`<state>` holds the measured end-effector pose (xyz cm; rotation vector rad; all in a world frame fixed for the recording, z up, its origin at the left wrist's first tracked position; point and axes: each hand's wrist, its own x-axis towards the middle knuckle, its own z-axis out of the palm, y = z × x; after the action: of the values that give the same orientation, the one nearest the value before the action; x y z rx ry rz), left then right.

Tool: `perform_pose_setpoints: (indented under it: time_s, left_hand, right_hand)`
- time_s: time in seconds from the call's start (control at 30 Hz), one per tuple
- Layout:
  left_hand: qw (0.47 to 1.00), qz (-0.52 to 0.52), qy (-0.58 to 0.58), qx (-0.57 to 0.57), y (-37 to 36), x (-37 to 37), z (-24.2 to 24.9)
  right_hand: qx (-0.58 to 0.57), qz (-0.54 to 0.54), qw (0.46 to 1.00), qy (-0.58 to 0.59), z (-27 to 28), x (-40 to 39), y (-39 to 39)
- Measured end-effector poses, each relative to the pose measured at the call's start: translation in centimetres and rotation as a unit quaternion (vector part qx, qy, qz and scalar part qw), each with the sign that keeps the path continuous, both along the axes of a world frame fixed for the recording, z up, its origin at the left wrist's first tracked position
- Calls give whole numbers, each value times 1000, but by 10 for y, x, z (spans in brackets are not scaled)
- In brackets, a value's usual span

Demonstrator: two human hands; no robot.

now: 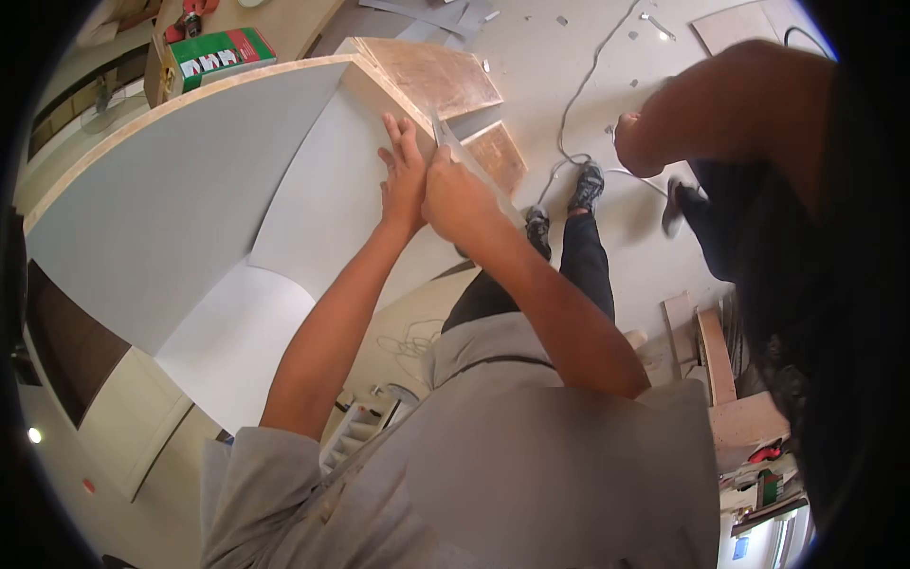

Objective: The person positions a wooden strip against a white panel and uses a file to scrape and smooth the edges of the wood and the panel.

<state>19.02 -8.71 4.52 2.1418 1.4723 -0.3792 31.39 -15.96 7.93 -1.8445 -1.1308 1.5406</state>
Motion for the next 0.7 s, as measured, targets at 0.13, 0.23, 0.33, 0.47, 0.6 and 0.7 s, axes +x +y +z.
perform_pose_setpoints:
  time_s: [0.13,0.23,0.33,0.47,0.6,0.7]
  left_hand:
    - [999,20,23,-35,-7,4,10]
    - [998,16,44,-50,-8,17,30]
    - [999,16,18,-30,-5,6,5]
    - [999,21,29,-24,-9,1,7]
    - [999,12,24,-25,-12,-2,6]
    - [1000,-14,2,-13,-4,1,5]
  right_hand:
    - [-3,4,1000,-7,55,5,-17]
    - [20,13,999,-43,59,0,-43]
    - [-23,5,999,-28,23,-1,-29]
    - [-8,-4,1000,-22,12,-2,-26]
    - [59,-29,997,-50,33,-3,-43]
    - [33,14,997,-66,43,-2,-41]
